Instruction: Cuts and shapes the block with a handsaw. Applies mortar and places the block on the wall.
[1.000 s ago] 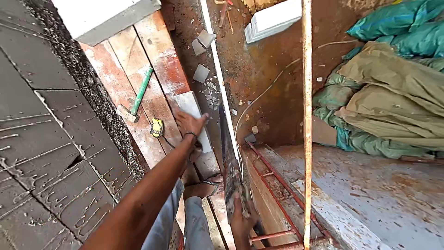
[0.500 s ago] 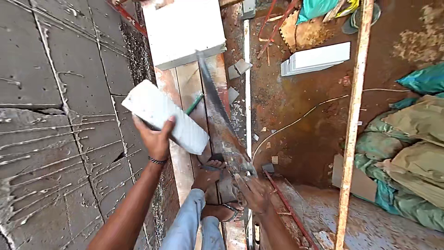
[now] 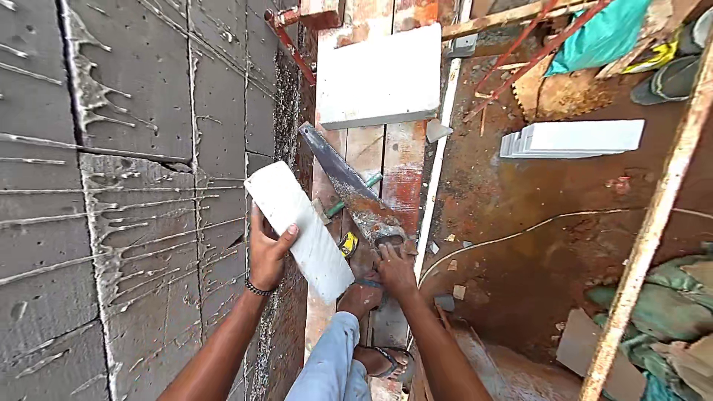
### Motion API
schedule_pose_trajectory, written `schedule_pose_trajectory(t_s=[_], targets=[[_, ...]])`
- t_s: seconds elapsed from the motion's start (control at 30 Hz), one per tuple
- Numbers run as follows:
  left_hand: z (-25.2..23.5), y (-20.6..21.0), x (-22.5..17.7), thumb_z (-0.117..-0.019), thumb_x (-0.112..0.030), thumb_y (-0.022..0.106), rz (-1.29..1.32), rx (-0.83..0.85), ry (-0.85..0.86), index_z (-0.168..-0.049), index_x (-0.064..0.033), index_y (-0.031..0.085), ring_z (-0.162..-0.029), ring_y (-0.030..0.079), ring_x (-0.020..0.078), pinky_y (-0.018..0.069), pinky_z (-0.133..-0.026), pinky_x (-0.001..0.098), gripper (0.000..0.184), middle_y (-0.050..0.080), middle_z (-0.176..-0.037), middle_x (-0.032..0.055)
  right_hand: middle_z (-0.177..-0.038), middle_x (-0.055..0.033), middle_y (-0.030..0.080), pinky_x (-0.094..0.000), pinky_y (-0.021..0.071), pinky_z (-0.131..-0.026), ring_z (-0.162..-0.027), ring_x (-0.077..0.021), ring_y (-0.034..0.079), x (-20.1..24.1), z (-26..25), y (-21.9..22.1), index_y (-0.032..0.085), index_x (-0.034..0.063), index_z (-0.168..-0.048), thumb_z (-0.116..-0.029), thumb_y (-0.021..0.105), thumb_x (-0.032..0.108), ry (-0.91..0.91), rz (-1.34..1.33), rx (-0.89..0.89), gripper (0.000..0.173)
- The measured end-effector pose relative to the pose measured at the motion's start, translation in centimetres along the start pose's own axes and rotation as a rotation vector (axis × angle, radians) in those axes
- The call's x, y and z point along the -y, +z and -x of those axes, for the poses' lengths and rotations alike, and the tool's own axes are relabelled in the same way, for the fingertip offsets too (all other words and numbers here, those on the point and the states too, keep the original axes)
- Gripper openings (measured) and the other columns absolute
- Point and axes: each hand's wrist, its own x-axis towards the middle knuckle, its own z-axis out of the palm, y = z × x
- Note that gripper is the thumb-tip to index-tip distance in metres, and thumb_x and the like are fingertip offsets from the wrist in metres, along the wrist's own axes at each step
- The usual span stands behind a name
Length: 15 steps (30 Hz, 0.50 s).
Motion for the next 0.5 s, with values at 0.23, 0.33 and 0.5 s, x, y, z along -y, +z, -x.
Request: schedule_pose_trajectory(t_s=[0.23, 0.33, 0.5], targets=[[6.5, 5.5, -8.4, -0.0731, -0.032, 0.088, 0.076, 0.134, -0.063, -0.161, 0.0004, 0.001, -0.129, 0.060, 0.0224, 0.0576, -0.102, 0.0366, 0.128, 0.044, -0.154, 0.0209, -0.125, -0.0167, 0.070, -0.0417, 0.0496, -0.107, -0.120, -0.0219, 0.065, 7.1, 16.3, -7.6, 0.067, -0.0009, -0.131, -0.1073, 0.045, 0.022, 0.180, -1.225, -0.522, 0.039], [11.3, 7.6, -15.5, -0.0738, -0.031, 0.088, 0.126, 0.219, -0.094, -0.162, 0.0000, 0.000, -0.130, 0.059, 0.0217, 0.0576, -0.102, 0.0359, 0.128, 0.043, -0.155, 0.0200, -0.130, -0.0122, 0.068, -0.0379, 0.0530, -0.104, -0.119, -0.0160, 0.065, 10.7, 26.4, -14.3, 0.056, -0.0017, -0.138, -0.1133, 0.028, 0.033, 0.331, -1.898, -0.460, 0.051], [22.0, 9.9, -30.7, -0.0714, -0.034, 0.089, 0.200, 0.458, -0.148, -0.161, -0.0009, 0.001, -0.126, 0.062, 0.0187, 0.0584, -0.100, 0.0347, 0.130, 0.048, -0.151, 0.0168, -0.130, -0.0089, 0.068, -0.0464, 0.0558, -0.100, -0.118, -0.0210, 0.066, 16.4, 45.2, -22.5, 0.050, 0.0113, -0.146, -0.1056, 0.030, 0.056, 0.190, -2.323, -0.344, 0.064]])
